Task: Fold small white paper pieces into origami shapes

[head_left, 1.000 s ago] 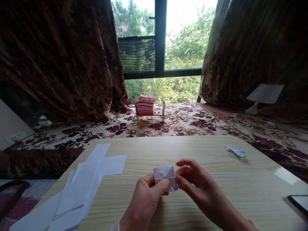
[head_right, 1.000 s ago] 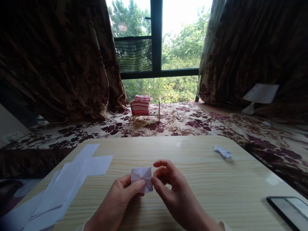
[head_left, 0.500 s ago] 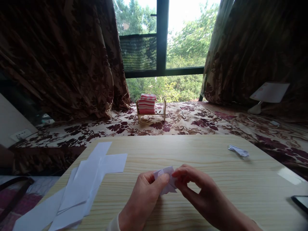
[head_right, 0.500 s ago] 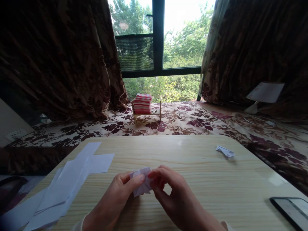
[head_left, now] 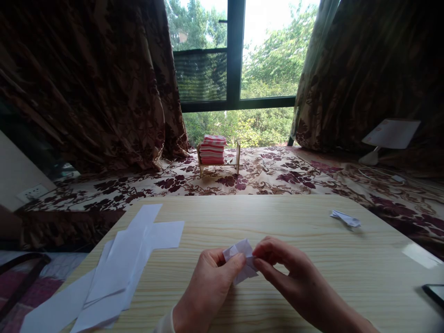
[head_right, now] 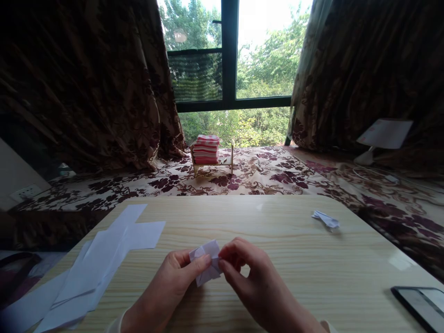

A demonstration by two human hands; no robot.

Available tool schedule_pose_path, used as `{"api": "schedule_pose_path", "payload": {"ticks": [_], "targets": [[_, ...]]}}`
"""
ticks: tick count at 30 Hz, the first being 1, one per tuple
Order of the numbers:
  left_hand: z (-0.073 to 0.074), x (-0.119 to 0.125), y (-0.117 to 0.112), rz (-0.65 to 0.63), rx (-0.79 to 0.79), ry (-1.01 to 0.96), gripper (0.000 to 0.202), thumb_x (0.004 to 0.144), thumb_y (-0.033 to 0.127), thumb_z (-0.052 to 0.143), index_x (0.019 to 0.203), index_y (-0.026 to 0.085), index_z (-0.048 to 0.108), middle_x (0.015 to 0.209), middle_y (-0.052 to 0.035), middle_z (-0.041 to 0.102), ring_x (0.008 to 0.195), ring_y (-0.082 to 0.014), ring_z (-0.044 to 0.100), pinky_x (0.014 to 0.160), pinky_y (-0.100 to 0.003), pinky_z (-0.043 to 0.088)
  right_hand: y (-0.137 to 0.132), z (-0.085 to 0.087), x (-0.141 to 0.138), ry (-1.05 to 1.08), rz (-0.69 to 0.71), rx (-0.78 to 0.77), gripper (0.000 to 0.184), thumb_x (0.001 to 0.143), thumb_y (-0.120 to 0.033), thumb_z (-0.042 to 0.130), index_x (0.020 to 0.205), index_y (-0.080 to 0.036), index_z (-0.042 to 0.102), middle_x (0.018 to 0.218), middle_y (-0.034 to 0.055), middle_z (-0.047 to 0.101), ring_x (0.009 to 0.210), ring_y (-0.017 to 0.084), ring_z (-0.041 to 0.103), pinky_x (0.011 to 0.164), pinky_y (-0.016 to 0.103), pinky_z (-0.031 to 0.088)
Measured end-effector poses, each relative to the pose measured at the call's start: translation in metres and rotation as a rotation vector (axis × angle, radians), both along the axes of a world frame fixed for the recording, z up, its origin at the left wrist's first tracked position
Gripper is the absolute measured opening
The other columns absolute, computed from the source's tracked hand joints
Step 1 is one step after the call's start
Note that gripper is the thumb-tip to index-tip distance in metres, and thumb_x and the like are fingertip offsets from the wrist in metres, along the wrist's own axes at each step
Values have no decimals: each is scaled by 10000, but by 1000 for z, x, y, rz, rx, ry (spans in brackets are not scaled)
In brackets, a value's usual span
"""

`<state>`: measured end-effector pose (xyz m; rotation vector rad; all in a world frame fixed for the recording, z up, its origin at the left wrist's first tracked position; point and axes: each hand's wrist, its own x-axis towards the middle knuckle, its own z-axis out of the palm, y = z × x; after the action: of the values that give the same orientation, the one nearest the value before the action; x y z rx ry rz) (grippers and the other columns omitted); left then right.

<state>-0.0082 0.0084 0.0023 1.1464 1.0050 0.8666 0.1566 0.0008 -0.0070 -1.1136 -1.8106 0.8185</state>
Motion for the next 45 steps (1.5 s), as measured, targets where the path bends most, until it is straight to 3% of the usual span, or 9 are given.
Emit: {"api": "schedule_pose_path", "payload": {"ticks": [4, 8, 14, 20, 25, 33, 45], "targets": [[-2, -1, 1, 25, -2, 33, 272, 740, 365, 628, 676, 110, 699, 609, -14, 599, 597, -126, 441, 574, -249, 307, -1, -3, 1, -41, -31, 98, 50, 851, -184, 534, 845, -202, 579, 735, 1, 593, 648, 127, 546, 609, 236, 467], [0, -2, 2, 33, -20, -24, 293, 727, 394, 638, 694, 111, 705, 646, -28, 621, 642, -149, 482, 610, -256, 334, -1, -8, 3, -106, 22, 228, 219, 837, -151, 542, 1038, -238, 534, 862, 21, 613, 693, 137, 566, 629, 248, 486], [3, -2, 0, 39, -46, -32, 294, 713, 396, 638, 681, 109, 692, 621, -15, 583, 643, -142, 452, 613, -253, 325, 1, -10, 2, -126, 78, 315, 304, 820, -55, 481, 1052, -248, 515, 872, 20, 594, 695, 127, 562, 600, 234, 488], [4, -1, -2, 3, -38, 11, 281, 735, 367, 613, 663, 97, 641, 611, 5, 469, 633, -120, 362, 580, -248, 275, 2, -7, 1, -177, 55, 382, 170, 849, -82, 491, 934, -222, 538, 808, 14, 578, 658, 119, 544, 570, 227, 469], [4, 1, -3, -27, -25, 31, 270, 750, 349, 581, 650, 99, 605, 606, 12, 399, 627, -118, 324, 565, -254, 250, 2, -7, 2, -181, 46, 378, 115, 867, -105, 497, 877, -214, 533, 792, 9, 568, 642, 109, 536, 564, 216, 454], [2, 4, -4, -4, -8, 39, 208, 735, 289, 555, 633, 109, 579, 606, 7, 416, 619, -117, 337, 561, -252, 264, 0, -9, 2, -160, 41, 329, 98, 876, -118, 491, 849, -211, 506, 797, 1, 551, 657, 106, 515, 588, 221, 438], [1, 8, -6, 2, 18, 95, 239, 711, 336, 549, 613, 119, 535, 595, 14, 372, 599, -112, 306, 532, -247, 248, -5, -2, -1, -135, 14, 232, 124, 865, -122, 469, 774, -207, 474, 758, -8, 546, 646, 113, 497, 587, 232, 422]]}}
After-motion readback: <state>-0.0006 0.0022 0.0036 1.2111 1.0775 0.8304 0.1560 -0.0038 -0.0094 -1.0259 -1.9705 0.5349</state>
